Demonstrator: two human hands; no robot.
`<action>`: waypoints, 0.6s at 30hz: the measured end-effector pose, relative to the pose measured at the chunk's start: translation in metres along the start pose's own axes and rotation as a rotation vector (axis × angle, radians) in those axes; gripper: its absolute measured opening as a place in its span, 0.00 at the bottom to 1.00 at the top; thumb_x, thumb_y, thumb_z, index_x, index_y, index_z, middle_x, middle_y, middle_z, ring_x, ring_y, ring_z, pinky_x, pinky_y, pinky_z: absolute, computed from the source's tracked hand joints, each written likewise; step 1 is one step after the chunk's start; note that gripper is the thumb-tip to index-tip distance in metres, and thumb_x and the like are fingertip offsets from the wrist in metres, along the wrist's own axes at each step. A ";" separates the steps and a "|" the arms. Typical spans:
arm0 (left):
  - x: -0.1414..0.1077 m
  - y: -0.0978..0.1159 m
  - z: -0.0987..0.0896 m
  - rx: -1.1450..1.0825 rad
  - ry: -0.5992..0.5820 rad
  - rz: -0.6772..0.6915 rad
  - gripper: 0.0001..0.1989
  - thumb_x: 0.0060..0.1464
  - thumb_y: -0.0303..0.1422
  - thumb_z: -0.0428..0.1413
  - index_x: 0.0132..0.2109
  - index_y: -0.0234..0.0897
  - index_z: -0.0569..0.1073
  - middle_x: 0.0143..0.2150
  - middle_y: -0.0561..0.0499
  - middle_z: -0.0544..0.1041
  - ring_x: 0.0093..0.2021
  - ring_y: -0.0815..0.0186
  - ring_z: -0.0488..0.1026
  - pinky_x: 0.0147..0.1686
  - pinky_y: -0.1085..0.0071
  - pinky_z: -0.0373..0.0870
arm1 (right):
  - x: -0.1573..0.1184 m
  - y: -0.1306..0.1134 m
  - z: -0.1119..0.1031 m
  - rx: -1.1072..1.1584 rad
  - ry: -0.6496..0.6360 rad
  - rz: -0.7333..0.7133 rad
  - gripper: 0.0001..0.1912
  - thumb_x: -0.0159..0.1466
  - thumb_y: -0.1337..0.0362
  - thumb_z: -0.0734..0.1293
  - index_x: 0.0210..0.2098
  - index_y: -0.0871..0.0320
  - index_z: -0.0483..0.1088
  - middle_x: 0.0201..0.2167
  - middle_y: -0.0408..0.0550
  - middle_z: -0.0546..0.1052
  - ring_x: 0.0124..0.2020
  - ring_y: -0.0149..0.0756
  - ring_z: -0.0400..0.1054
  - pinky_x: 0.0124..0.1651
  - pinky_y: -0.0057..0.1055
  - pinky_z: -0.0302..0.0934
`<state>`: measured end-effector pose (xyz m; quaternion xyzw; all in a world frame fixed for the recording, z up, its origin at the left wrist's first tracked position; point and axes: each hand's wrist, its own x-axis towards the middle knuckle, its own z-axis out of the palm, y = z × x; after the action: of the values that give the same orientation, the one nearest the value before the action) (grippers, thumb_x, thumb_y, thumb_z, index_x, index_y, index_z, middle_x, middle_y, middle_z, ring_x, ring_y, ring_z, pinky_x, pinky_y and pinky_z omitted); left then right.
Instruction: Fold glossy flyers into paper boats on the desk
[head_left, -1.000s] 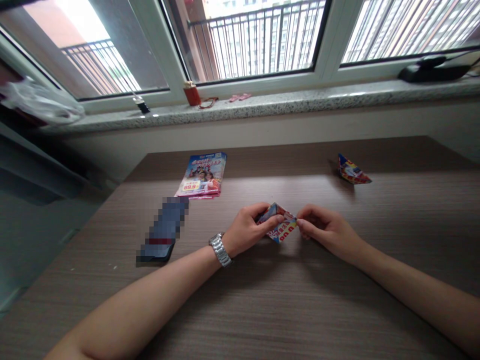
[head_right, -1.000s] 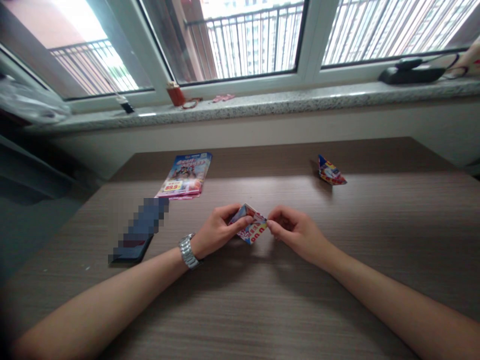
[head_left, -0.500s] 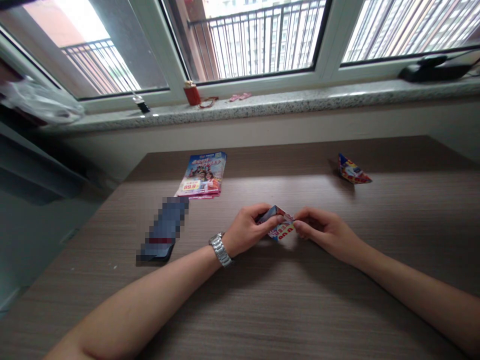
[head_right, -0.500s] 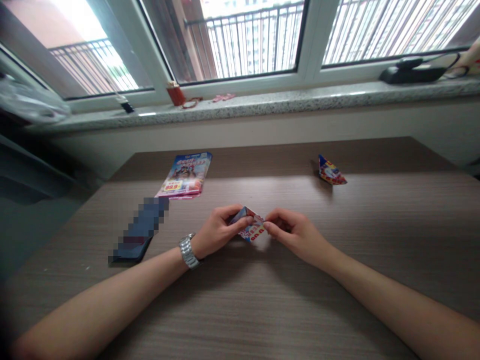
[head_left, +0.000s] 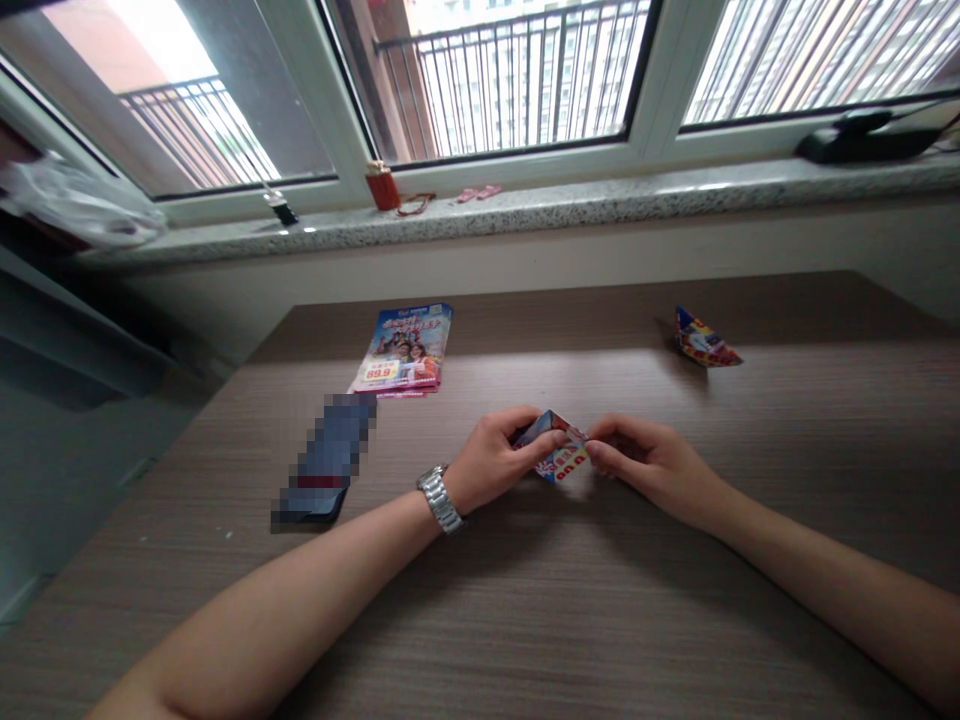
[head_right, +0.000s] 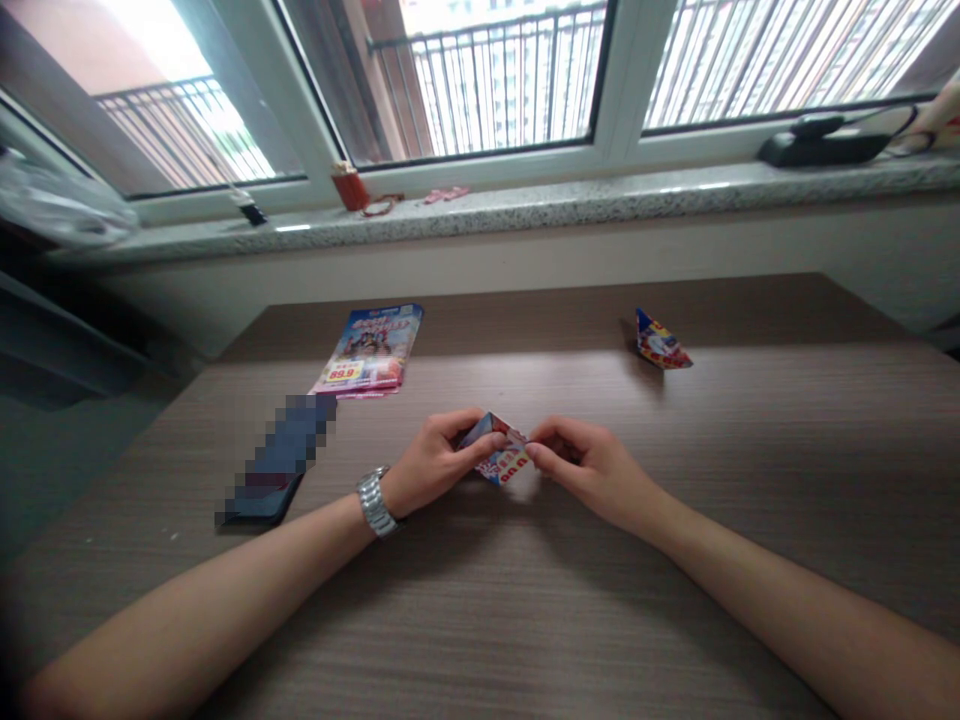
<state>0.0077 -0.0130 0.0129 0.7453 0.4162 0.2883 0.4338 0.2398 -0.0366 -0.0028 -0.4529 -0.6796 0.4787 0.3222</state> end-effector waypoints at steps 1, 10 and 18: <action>0.000 0.000 0.000 -0.003 0.001 -0.002 0.21 0.60 0.48 0.56 0.39 0.31 0.76 0.29 0.54 0.70 0.28 0.72 0.61 0.28 0.76 0.56 | 0.000 0.000 0.000 -0.001 0.001 0.000 0.14 0.67 0.51 0.66 0.37 0.56 0.72 0.27 0.42 0.73 0.29 0.33 0.64 0.31 0.30 0.58; 0.000 -0.001 0.000 0.004 -0.007 0.007 0.21 0.60 0.48 0.55 0.40 0.31 0.77 0.29 0.54 0.71 0.28 0.71 0.62 0.28 0.75 0.58 | 0.000 -0.004 0.001 0.010 0.009 0.000 0.15 0.66 0.50 0.66 0.36 0.56 0.73 0.27 0.43 0.73 0.28 0.33 0.65 0.31 0.30 0.59; 0.000 0.001 0.000 -0.003 0.001 0.005 0.21 0.60 0.48 0.56 0.38 0.31 0.76 0.28 0.54 0.70 0.28 0.72 0.60 0.27 0.75 0.56 | 0.000 -0.002 0.000 0.002 0.001 0.007 0.15 0.66 0.50 0.66 0.37 0.55 0.73 0.27 0.43 0.73 0.28 0.34 0.64 0.30 0.30 0.58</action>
<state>0.0078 -0.0131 0.0136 0.7455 0.4143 0.2904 0.4340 0.2388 -0.0368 -0.0012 -0.4552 -0.6773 0.4803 0.3215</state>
